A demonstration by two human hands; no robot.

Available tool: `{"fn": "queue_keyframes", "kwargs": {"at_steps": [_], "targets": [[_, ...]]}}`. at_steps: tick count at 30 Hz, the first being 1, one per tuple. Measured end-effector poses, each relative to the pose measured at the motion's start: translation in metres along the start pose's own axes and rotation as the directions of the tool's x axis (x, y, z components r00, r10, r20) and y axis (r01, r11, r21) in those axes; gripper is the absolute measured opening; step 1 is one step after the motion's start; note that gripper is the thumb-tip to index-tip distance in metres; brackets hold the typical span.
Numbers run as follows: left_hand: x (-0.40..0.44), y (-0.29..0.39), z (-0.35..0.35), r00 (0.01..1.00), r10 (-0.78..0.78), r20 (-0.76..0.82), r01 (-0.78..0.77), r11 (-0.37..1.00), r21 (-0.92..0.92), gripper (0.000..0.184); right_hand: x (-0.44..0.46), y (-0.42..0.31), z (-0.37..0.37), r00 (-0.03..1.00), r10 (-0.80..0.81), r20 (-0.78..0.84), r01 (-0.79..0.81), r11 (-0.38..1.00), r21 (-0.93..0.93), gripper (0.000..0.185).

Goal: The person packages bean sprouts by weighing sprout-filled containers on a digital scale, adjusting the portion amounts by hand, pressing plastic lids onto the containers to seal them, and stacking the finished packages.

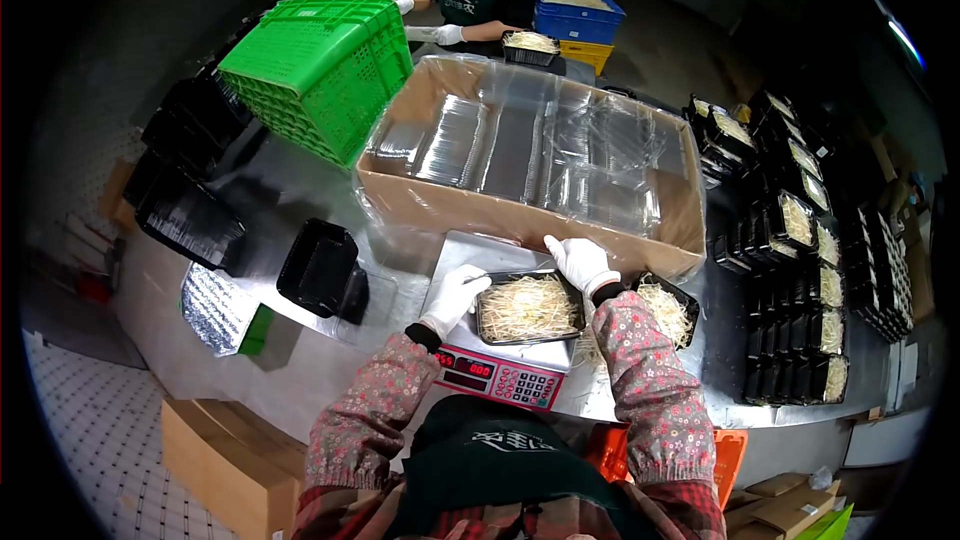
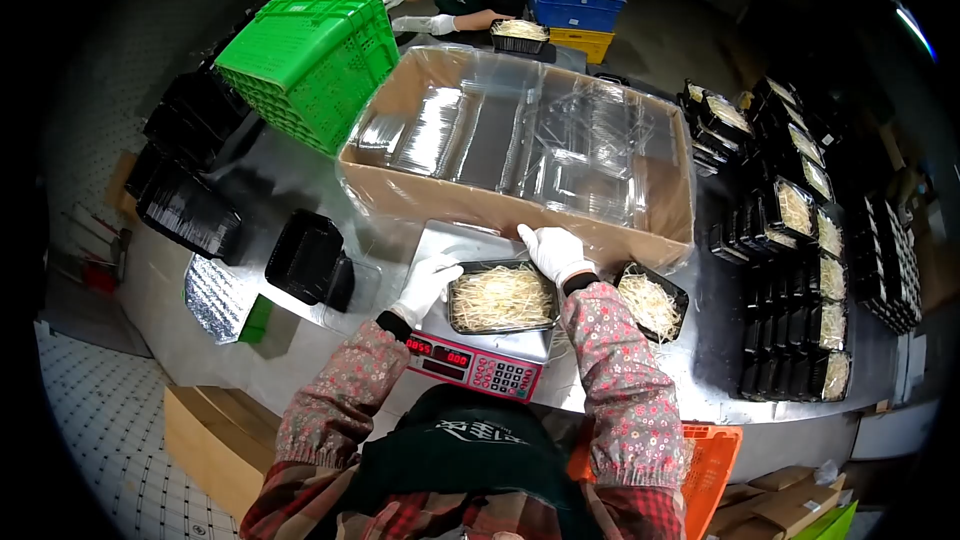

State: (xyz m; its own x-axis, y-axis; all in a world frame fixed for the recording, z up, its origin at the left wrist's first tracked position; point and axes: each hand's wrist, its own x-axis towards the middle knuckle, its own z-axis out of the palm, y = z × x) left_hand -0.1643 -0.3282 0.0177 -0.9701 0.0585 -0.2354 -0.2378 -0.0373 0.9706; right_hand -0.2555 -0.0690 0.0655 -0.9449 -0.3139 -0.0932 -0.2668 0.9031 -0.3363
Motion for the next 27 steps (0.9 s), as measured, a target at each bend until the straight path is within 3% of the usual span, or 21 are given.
{"fn": "queue_keyframes", "kwargs": {"at_steps": [5, 7, 10, 17, 21, 25, 27], "targets": [[-0.013, 0.021, 0.008, 0.997, -0.067, -0.045, 0.071, 0.993, 0.094, 0.021, 0.002, -0.005, -0.001, 0.994, 0.041, 0.104, -0.04, 0.999, -0.01, 0.068], [-0.012, 0.018, 0.003, 0.997, -0.079, -0.016, 0.08, 0.994, 0.07, 0.02, 0.001, 0.0, 0.006, 0.992, 0.067, 0.103, -0.07, 0.997, 0.029, 0.068], [0.008, 0.005, -0.01, 0.983, -0.068, 0.171, 0.064, 0.998, 0.028, 0.016, -0.009, 0.004, 0.011, 0.995, 0.08, 0.06, -0.086, 0.991, 0.105, 0.066], [0.017, 0.005, -0.013, 0.971, -0.115, 0.212, 0.137, 0.986, -0.093, 0.011, -0.01, 0.015, 0.028, 0.997, 0.071, 0.03, -0.076, 0.979, 0.187, 0.061], [0.016, 0.004, -0.013, 0.972, -0.102, 0.213, 0.131, 0.983, -0.13, 0.006, -0.008, 0.014, 0.031, 0.994, 0.098, 0.037, -0.103, 0.977, 0.186, 0.061], [0.014, 0.005, -0.011, 0.966, -0.096, 0.239, 0.134, 0.98, -0.146, 0.006, -0.012, 0.015, 0.032, 0.994, 0.098, -0.057, -0.087, 0.982, 0.166, 0.061], [0.006, 0.01, -0.007, 0.988, -0.015, 0.155, 0.024, 0.998, -0.059, 0.006, -0.016, 0.004, 0.019, 0.999, 0.034, -0.035, -0.029, 0.991, 0.132, 0.062]]}}
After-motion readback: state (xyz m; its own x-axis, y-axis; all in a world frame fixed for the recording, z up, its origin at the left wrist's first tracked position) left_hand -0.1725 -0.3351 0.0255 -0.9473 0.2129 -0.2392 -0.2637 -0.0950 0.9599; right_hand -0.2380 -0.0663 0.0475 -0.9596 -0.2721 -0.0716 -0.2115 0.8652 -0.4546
